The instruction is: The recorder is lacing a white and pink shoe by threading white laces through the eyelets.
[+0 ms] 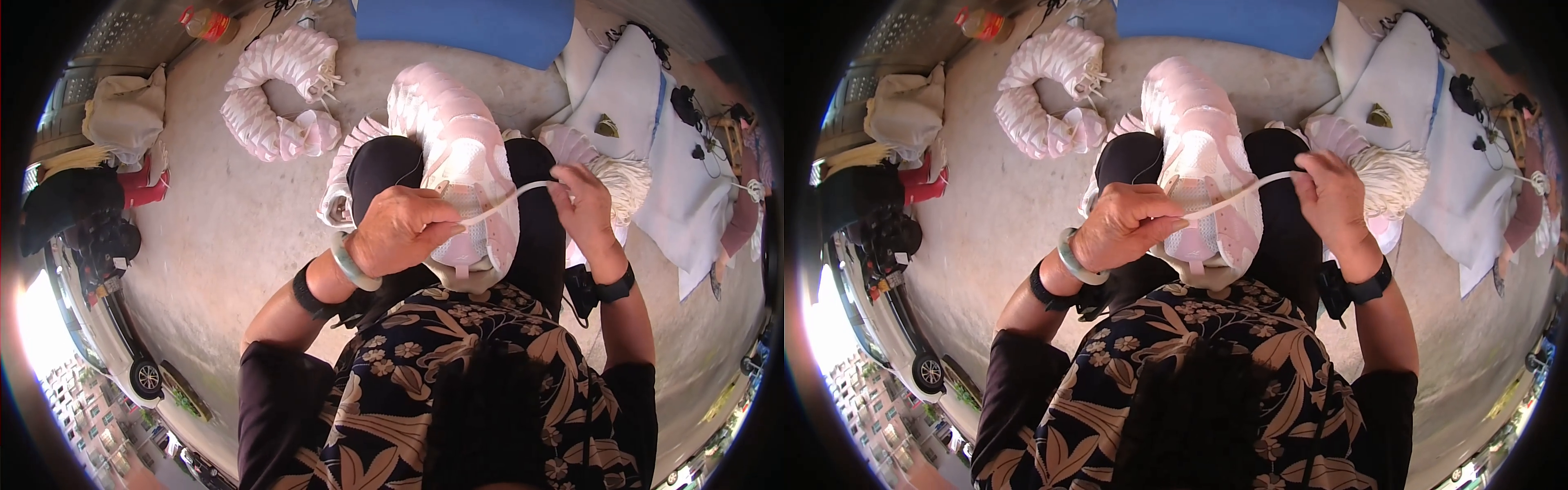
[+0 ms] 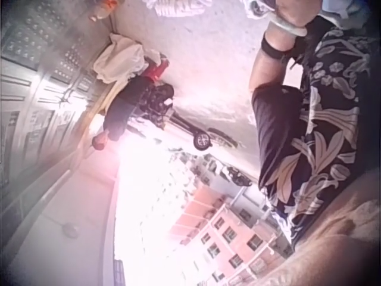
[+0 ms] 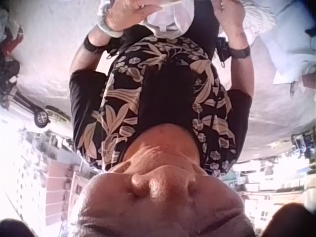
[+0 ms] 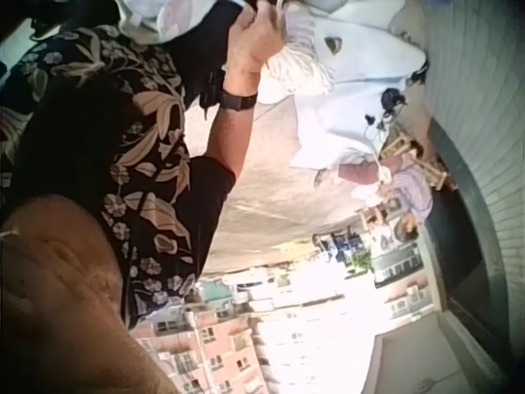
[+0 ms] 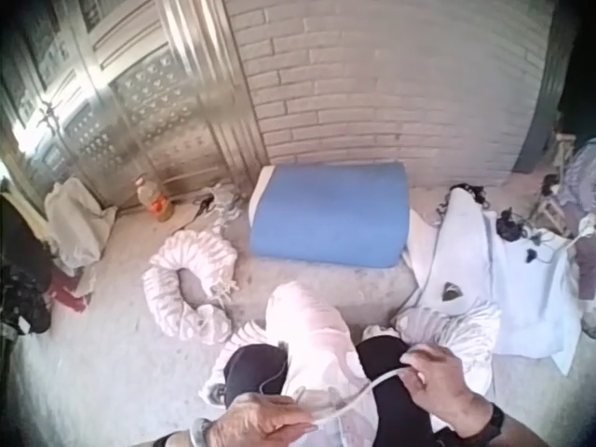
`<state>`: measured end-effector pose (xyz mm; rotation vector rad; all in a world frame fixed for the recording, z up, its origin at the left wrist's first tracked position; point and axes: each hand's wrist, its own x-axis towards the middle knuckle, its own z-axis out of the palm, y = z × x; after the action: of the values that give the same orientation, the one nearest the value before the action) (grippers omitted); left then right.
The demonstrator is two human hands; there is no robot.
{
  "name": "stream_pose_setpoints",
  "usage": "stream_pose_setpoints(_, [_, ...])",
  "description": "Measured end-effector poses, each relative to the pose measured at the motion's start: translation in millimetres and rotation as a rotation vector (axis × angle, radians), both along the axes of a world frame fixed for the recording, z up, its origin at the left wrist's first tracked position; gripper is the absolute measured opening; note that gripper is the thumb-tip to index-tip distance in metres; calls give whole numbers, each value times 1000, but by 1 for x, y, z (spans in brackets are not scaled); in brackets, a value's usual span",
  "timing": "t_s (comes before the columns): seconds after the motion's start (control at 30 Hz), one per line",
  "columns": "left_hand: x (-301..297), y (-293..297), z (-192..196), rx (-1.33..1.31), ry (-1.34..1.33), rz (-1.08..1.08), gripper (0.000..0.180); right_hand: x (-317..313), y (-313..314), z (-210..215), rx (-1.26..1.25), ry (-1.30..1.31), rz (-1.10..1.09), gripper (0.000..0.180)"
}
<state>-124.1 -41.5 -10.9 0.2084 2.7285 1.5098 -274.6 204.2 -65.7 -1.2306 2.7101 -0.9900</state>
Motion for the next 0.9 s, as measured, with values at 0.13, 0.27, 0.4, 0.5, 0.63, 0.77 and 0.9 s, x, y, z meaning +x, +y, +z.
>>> stream_pose_setpoints(0.13, [-7, 12, 5, -138, 85, 15, 8, 17, -35, 47, -213, -139, 302, 30])
stream_pose_setpoints(0.27, [-11, 16, 7, -261, 186, 25, 7, 35, -47, 47, -274, -358, 427, 25])
stream_pose_setpoints(0.4, [-7, 16, 1, -323, 213, 26, 9, 36, -56, 47, -253, -279, 429, 25])
stream_pose_setpoints(0.5, [-8, 13, -2, -378, 239, 11, 10, 34, -59, 48, -130, -238, 474, 22])
stream_pose_setpoints(0.63, [-15, 5, -13, -365, 272, 185, 13, 34, -59, 41, -134, -293, 345, 14])
stream_pose_setpoints(0.77, [-15, 4, -20, -177, 59, 270, 14, 32, -59, 37, -83, -280, 304, 14])
stream_pose_setpoints(0.9, [-14, 9, -21, -202, 33, 303, 15, 31, -61, 34, -93, -260, 306, 13])
